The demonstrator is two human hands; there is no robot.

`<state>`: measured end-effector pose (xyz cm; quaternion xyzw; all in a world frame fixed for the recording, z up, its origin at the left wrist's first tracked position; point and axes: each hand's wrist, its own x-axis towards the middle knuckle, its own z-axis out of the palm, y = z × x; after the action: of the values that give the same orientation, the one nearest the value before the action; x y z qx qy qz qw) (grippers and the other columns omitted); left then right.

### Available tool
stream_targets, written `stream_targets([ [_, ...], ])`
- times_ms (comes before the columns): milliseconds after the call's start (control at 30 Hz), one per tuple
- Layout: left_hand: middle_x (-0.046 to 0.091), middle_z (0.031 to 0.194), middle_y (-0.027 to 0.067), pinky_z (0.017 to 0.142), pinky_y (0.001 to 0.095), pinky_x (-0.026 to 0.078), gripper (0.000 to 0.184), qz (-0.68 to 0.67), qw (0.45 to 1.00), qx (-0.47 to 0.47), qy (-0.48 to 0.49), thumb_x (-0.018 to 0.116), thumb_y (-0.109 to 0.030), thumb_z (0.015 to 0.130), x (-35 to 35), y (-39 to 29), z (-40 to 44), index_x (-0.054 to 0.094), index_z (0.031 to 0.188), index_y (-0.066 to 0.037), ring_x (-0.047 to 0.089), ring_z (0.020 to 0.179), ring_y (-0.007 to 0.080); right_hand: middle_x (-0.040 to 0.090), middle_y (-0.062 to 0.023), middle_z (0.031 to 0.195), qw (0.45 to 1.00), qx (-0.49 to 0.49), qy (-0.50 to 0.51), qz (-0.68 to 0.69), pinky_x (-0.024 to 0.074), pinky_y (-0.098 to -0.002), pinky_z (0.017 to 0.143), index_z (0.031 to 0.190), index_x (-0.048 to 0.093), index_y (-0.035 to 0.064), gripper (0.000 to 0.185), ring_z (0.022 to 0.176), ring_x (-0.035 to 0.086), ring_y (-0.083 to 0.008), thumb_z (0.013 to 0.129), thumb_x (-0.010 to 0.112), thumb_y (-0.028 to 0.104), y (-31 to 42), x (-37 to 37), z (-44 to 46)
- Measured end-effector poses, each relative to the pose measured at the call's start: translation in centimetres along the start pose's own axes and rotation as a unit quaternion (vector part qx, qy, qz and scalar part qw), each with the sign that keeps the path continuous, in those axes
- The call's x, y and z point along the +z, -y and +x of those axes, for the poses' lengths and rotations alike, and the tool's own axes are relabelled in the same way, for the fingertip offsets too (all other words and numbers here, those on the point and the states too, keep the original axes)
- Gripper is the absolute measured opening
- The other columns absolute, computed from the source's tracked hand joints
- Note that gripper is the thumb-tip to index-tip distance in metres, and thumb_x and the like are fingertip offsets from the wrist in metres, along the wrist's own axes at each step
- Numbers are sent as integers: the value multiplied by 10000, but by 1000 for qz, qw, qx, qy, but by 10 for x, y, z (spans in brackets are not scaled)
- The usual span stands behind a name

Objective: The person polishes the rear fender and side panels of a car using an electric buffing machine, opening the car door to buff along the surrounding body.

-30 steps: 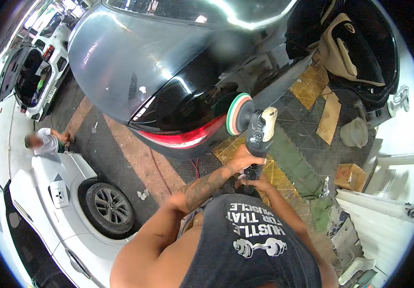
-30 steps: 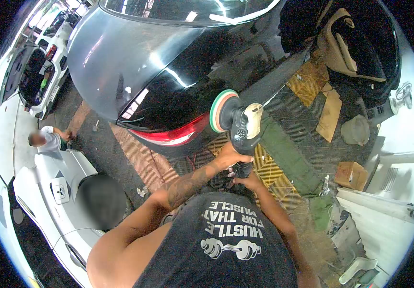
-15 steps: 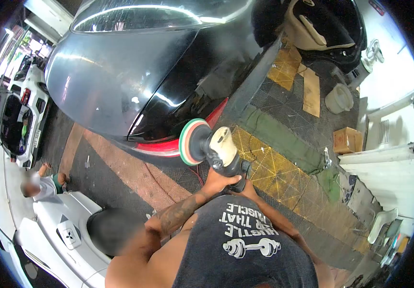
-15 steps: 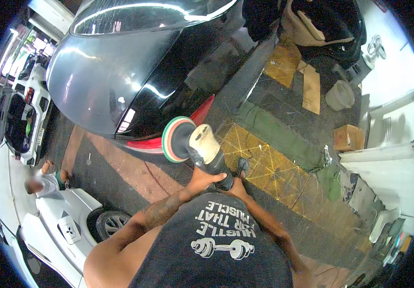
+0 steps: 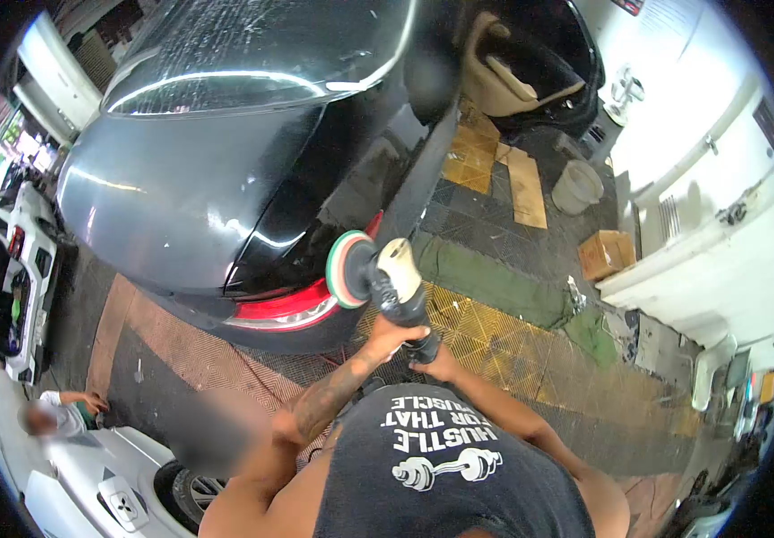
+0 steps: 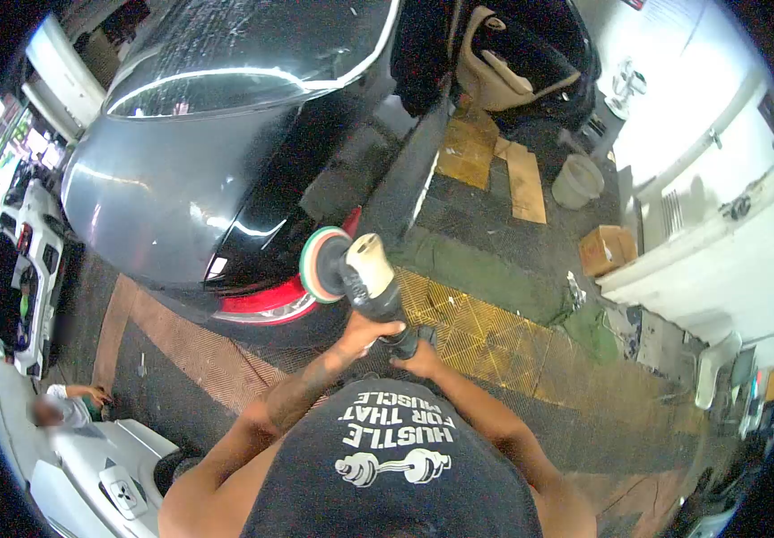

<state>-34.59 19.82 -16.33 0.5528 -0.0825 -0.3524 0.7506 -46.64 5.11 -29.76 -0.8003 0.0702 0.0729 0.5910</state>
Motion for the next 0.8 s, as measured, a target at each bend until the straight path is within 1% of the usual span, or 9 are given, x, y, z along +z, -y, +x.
stream_targets([
  [33,596,1213,80,1004,382,456,704,-18,1000,16,7,838,1,700,-8,9,-12,512,1324,-6,568,1122,215,699,-109,1138,1000,-14,-8,-19,481,-397,980,1249,614,56,600,1060,654,-265,725,838,243,18,11,-5],
  [67,595,1215,77,1009,379,452,700,1,1000,8,0,836,5,705,-18,18,-23,511,1324,-5,566,1127,212,673,-143,1193,995,72,71,-1,450,-404,1017,1283,594,40,630,1124,627,-273,741,844,242,35,9,-15],
  [133,595,1223,72,1014,374,447,686,75,997,15,-17,841,3,711,-37,33,-46,516,1315,-5,564,1137,203,699,-150,1119,996,33,71,51,413,-426,1036,1223,639,44,567,1114,632,-299,746,833,281,78,17,-27],
  [300,600,1264,104,1042,354,426,726,108,994,12,-29,888,-87,689,-45,45,-64,522,1307,25,558,1175,215,703,-147,1111,978,97,99,157,388,-431,1047,1212,647,55,576,1074,637,-305,736,839,317,59,30,-36],
  [433,586,1251,89,1042,375,427,746,14,999,46,0,859,-48,702,-18,36,-26,484,1344,4,555,1159,226,701,-126,1117,996,61,51,-32,512,-395,930,1211,637,49,551,1038,665,-259,735,832,247,54,4,-27],
  [500,589,1243,97,1011,368,452,753,13,999,28,-8,869,-69,687,0,21,0,490,1334,7,567,1135,224,710,-108,1035,1000,20,21,-7,529,-392,884,1187,630,36,526,975,675,-246,729,829,203,24,-8,-14],
  [567,597,1227,105,971,361,477,749,3,999,-31,8,869,-80,674,9,8,21,499,1320,11,581,1104,227,698,-94,1002,973,167,96,125,534,-388,861,1166,615,27,513,932,672,-234,724,830,172,27,-29,0],
  [700,608,1220,94,961,360,475,725,44,996,-70,24,839,-31,668,8,-2,31,514,1315,-2,581,1104,220,686,-90,998,991,108,75,38,532,-376,852,1145,604,23,501,911,662,-213,728,840,169,53,-42,4],
  [800,605,1242,75,1037,377,422,799,-36,999,15,39,863,-8,634,-7,16,7,501,1347,-19,552,1165,204,695,-109,1062,997,72,28,-15,526,-351,883,1163,631,10,508,966,661,-207,745,846,203,58,-23,-8],
])
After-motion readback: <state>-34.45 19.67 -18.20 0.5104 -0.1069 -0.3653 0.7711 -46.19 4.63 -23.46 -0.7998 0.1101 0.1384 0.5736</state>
